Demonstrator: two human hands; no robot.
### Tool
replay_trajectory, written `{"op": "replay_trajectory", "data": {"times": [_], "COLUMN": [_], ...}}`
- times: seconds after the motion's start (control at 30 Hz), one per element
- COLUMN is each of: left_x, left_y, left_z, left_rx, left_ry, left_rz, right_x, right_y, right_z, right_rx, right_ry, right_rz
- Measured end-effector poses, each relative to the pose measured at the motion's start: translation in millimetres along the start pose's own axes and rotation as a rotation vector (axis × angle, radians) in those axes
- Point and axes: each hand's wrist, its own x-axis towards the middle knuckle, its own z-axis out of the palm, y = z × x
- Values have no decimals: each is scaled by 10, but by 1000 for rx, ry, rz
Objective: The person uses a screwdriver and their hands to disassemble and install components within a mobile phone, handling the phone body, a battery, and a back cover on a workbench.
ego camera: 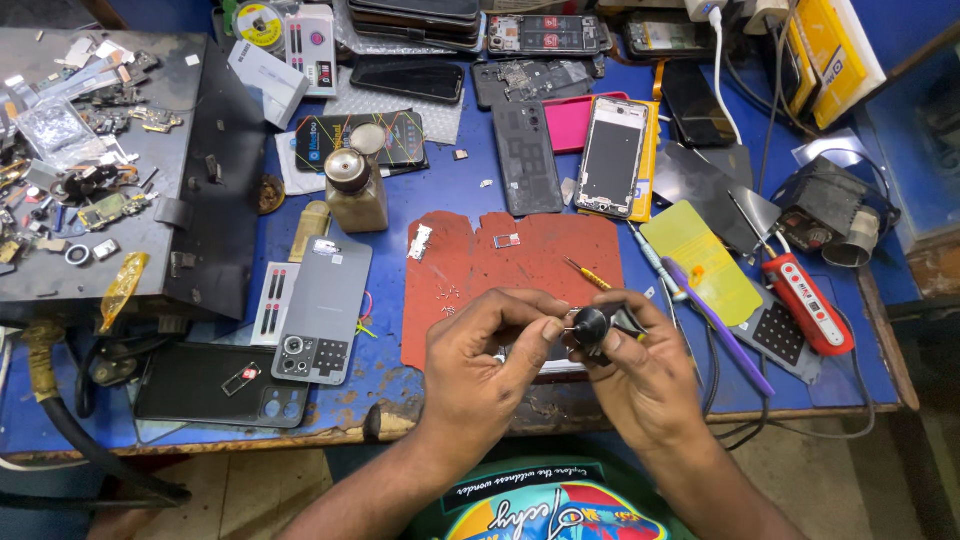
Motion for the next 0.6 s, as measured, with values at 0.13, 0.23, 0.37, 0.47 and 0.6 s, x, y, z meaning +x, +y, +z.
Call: {"op": "replay_trajectory", "data": {"times": [0.13,0.23,0.37,0.47,0.6], "left_x": [-38,-129,-182,-187,-159], "left_y": [11,-33,-117,-119,56], "left_z": [-82,-83,-174,-406,-956], "left_rx": [369,390,433,657,1195], "left_ry": [-17,-63,-158,-115,193], "left_rz": [199,236,244,330,337], "right_x": [-141,-229,-222,-145,257], "right_y": [-43,-64,-94,-244,-740], "right_z": [-9,-44,-182,-494,-1284], "right_rx": [-604,-750,-763,-960,-1291], "right_ry": [-11,-15,-46,72,231], "right_rz": [-422,-458,-295,-245,-484]}}
